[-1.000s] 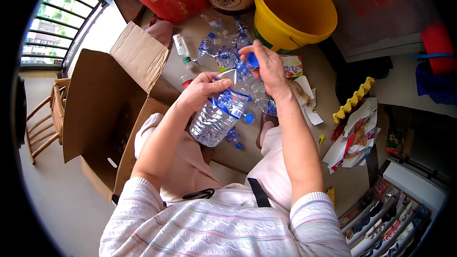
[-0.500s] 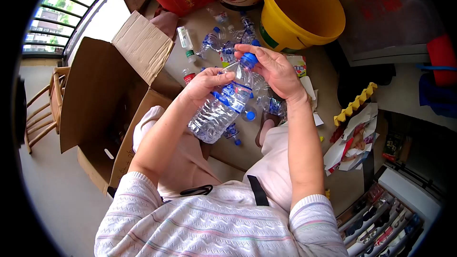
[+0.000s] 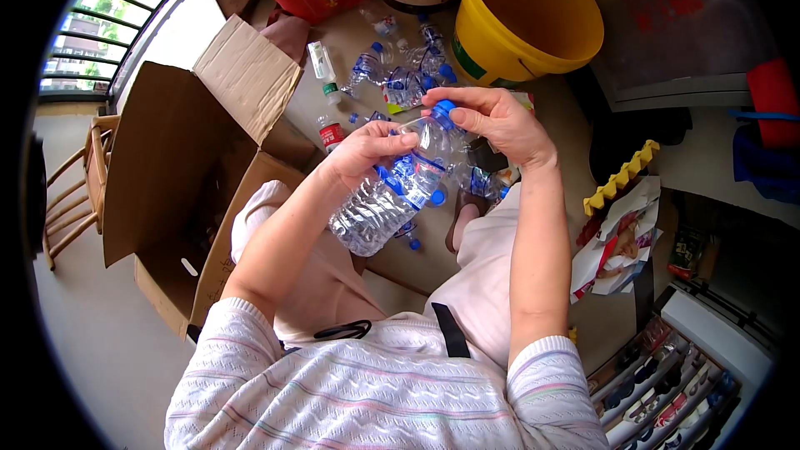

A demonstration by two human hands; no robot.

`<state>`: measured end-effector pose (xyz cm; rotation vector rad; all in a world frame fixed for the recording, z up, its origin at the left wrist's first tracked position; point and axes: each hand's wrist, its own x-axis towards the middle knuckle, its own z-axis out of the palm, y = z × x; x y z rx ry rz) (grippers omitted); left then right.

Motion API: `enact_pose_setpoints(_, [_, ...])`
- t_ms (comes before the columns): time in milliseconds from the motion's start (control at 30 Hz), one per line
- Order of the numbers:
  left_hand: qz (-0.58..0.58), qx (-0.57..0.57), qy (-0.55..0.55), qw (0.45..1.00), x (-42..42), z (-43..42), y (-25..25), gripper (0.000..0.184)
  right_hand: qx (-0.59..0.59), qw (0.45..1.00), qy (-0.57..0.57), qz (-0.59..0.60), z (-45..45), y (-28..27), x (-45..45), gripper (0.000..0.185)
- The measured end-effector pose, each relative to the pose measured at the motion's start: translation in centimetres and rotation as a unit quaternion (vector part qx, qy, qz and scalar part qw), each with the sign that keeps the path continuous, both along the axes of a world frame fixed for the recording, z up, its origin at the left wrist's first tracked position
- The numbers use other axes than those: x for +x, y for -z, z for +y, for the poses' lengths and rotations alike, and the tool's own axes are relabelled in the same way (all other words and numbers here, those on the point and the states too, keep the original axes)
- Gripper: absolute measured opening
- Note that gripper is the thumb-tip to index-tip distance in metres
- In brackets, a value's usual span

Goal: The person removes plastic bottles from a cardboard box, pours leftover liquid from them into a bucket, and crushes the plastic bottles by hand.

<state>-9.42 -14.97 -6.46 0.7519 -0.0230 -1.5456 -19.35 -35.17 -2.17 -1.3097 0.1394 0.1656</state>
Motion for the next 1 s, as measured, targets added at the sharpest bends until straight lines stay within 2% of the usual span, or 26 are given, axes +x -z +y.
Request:
enact_pose_setpoints(133, [-0.029, 0.003, 0.001, 1.000, -0.4, 0.2, 0.3, 0.027, -0.024, 0.998, 0.001, 0.057, -0.2, 0.8, 0.0, 0.028])
enact_pose_setpoints(167, [-0.076, 0.026, 0.005, 0.997, -0.5, 0.3, -0.2, 0.023, -0.030, 0.997, 0.000, 0.067, -0.2, 0.9, 0.0, 0.028])
enact_pose_setpoints(267, [-0.134, 0.053, 0.010, 0.990, -0.6, 0.2, -0.5, 0.028, -0.078, 0.995, -0.009, 0.067, -0.4, 1.6, 0.1, 0.028])
enact_pose_setpoints(300, [-0.264, 0.087, 0.054, 0.959, -0.4, 0.1, -0.7, 0.029, -0.101, 0.990, -0.019, 0.095, -0.3, 1.9, 0.2, 0.027])
enact_pose_setpoints(367, [-0.506, 0.149, 0.139, 0.838, 0.3, 0.0, -1.0, 0.031, -0.146, 0.977, -0.039, 0.150, 0.0, 2.4, 0.3, 0.027])
enact_pose_setpoints(467, [-0.652, 0.120, 0.112, 0.740, 0.0, -0.1, 0.3, 0.032, -0.204, 0.963, -0.020, 0.175, 0.5, 2.5, 0.5, 0.028])
enact_pose_setpoints(533, [-0.685, 0.140, 0.070, 0.712, 1.1, 0.0, 0.4, 0.046, -0.199, 0.963, 0.032, 0.178, 0.5, 3.1, 0.6, 0.032])
enact_pose_setpoints(567, [-0.714, 0.140, 0.014, 0.686, 2.0, 0.2, 0.4, 0.049, -0.196, 0.962, 0.058, 0.179, 0.5, 3.5, 0.6, 0.034])
enact_pose_setpoints(600, [-0.740, 0.140, -0.042, 0.656, 2.8, 0.5, 0.5, 0.052, -0.233, 0.948, 0.073, 0.202, 0.4, 3.7, 0.7, 0.036])
enact_pose_setpoints(667, [-0.741, 0.179, -0.113, 0.637, 4.1, 1.2, -0.6, 0.058, -0.310, 0.913, 0.103, 0.246, 0.3, 4.0, 0.8, 0.040])
enact_pose_setpoints(700, [-0.704, 0.211, -0.141, 0.664, 4.3, 1.5, -1.2, 0.051, -0.304, 0.911, 0.085, 0.264, 0.1, 4.6, 0.7, 0.044])
enact_pose_setpoints(800, [-0.700, 0.202, -0.218, 0.649, 5.0, 2.4, 0.1, 0.040, -0.408, 0.867, 0.032, 0.285, 0.6, 5.8, 0.8, 0.044])
enact_pose_setpoints(833, [-0.670, 0.197, -0.247, 0.672, 4.8, 2.5, -0.5, 0.031, -0.406, 0.874, 0.023, 0.266, 0.8, 6.5, 1.2, 0.042])
enact_pose_setpoints(867, [-0.674, 0.166, -0.297, 0.656, 4.7, 2.5, -0.8, 0.029, -0.429, 0.878, 0.028, 0.208, 1.1, 7.0, 1.5, 0.040])
enact_pose_setpoints(900, [-0.653, 0.202, -0.278, 0.675, 4.5, 2.9, -1.4, 0.027, -0.448, 0.882, 0.027, 0.144, 1.8, 7.5, 2.0, 0.039])
enact_pose_setpoints(933, [-0.659, 0.174, -0.308, 0.663, 4.5, 2.9, -1.0, 0.025, -0.460, 0.884, 0.021, 0.076, 3.0, 8.0, 2.7, 0.037])
enact_pose_setpoints(1000, [-0.681, 0.191, -0.319, 0.631, 4.4, 3.1, -1.2, 0.026, -0.378, 0.925, 0.005, 0.038, 6.0, 9.5, 4.1, 0.030])
